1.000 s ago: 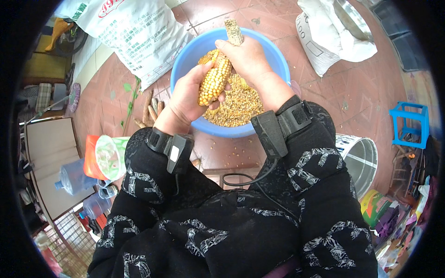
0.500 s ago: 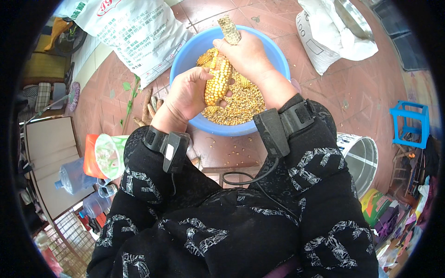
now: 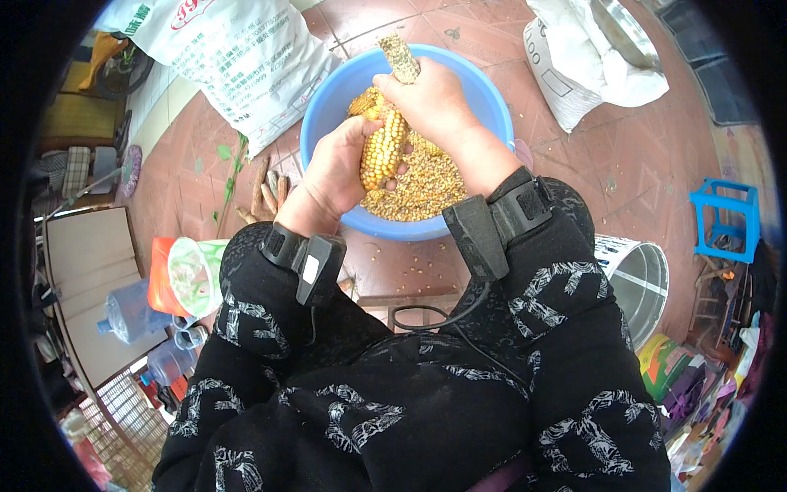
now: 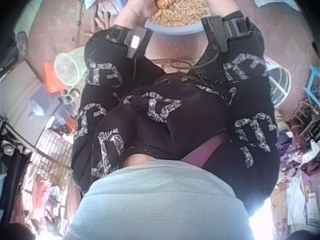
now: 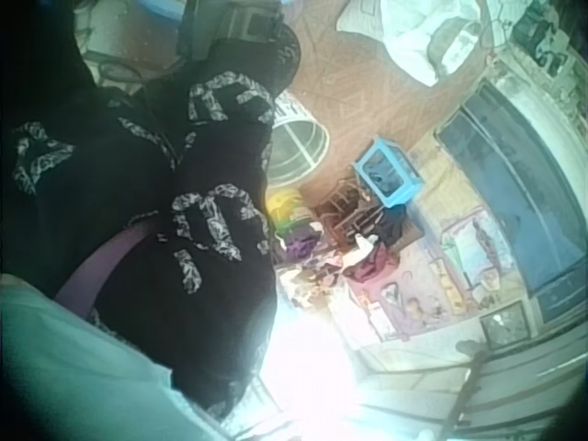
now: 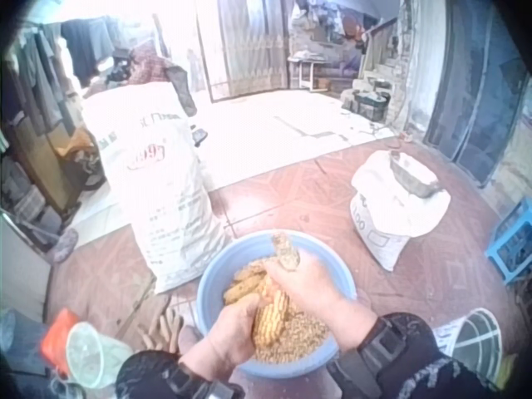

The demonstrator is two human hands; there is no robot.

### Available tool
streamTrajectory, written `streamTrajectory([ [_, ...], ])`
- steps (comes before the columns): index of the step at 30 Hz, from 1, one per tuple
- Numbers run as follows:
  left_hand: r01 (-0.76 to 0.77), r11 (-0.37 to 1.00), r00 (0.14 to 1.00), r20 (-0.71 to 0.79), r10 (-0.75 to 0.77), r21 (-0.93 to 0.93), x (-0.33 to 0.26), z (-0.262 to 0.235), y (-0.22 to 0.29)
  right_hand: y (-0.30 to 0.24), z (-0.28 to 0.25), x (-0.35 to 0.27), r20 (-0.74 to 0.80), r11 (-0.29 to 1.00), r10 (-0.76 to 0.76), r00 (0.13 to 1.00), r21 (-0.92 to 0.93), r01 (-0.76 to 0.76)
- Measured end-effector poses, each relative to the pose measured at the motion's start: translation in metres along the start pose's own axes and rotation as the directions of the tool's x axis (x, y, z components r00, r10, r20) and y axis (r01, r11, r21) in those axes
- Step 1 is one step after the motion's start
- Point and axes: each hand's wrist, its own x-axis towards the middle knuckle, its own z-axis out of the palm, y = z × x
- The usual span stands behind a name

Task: The person sits and shucks corn cobs by hand, rubbing kernels off the cobs into a blue basin. The person handles multiple cobs one at a time, rotating them to remove kernels and placing the stripped cobs back into the basin.

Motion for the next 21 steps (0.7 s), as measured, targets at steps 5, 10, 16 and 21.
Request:
streamTrajectory([
  [5,0.026,0.964,0.971,0.235,0.038,-0.263,0.0,-0.005,0.001,0.002,-0.01,0.002,0.082,0.853,0.246,0.966,0.455,-0.256],
  [10,0.102,0.902,0.958,0.287,0.024,-0.419,0.003,-0.008,0.003,-0.007,-0.011,-0.002,0.045,0.923,0.09,0.995,0.372,-0.1],
  [16,-0.1,0.976,0.994,0.018,0.105,-0.193,0.001,-0.015,0.014,-0.018,-0.014,-0.009,0.132,0.995,0.022,0.991,0.092,-0.035],
  [21,-0.137,0.983,0.989,-0.08,0.127,-0.125,-0.001,-0.009,0.016,-0.012,-0.008,-0.009,0.137,0.989,-0.148,0.979,0.005,0.149],
])
